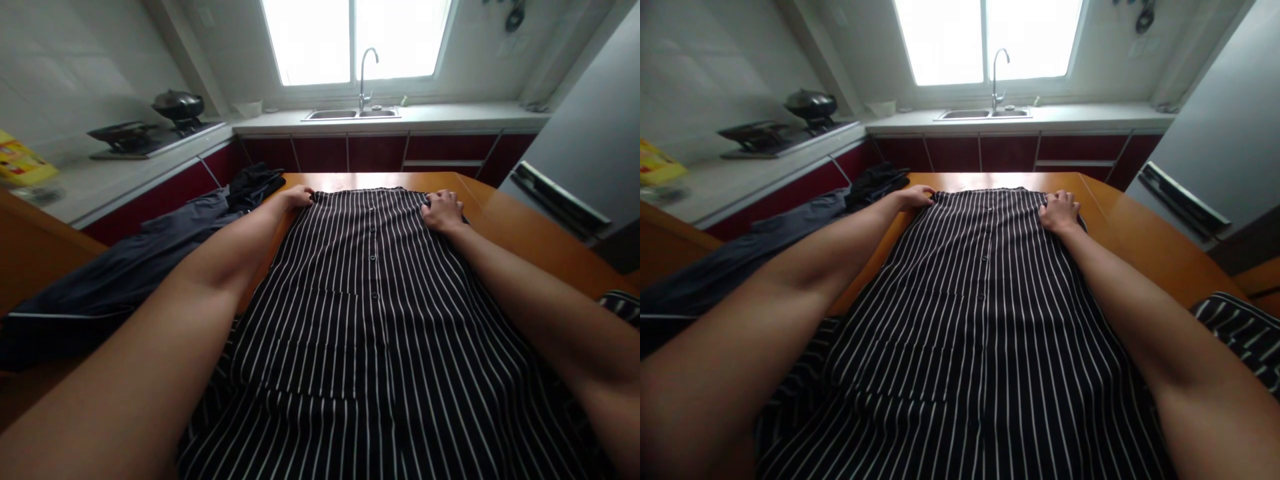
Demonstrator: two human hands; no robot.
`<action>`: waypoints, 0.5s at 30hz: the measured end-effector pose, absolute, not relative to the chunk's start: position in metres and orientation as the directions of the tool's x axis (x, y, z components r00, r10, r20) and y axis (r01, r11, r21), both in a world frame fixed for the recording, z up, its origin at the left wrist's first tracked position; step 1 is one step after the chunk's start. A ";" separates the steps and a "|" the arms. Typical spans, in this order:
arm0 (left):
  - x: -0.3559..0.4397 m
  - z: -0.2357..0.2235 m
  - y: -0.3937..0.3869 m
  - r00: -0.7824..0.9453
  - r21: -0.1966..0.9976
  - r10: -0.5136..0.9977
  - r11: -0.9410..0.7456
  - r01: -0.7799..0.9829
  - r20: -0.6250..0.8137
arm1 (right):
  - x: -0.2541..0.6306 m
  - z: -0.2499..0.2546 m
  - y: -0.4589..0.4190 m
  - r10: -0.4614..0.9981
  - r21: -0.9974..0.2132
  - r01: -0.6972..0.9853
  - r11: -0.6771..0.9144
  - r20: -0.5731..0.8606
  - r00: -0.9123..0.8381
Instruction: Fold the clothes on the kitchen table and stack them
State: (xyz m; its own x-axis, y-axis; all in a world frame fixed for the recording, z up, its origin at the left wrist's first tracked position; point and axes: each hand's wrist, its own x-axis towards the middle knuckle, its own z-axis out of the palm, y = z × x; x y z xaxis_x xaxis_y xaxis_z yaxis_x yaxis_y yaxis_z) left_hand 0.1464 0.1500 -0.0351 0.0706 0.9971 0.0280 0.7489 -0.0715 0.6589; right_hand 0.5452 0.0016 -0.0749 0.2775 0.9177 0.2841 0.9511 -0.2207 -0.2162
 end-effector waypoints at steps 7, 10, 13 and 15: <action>0.140 -0.018 0.158 0.102 0.426 0.995 -0.092 0.900 0.000 | 0.543 -0.081 0.002 0.911 -0.248 0.932 -0.264 0.254 0.325; 0.141 -0.022 0.161 0.046 0.489 0.991 -0.101 0.867 0.124 | 0.542 -0.079 0.001 0.915 -0.238 0.933 -0.268 0.240 0.324; 0.150 -0.031 0.152 -0.017 0.529 0.958 -0.143 0.837 0.285 | 0.540 -0.077 0.000 0.914 -0.215 0.936 -0.278 0.240 0.326; 0.162 -0.039 0.139 0.110 0.469 0.937 -0.265 0.842 0.332 | 0.539 -0.076 0.001 0.921 -0.200 0.943 -0.267 0.235 0.311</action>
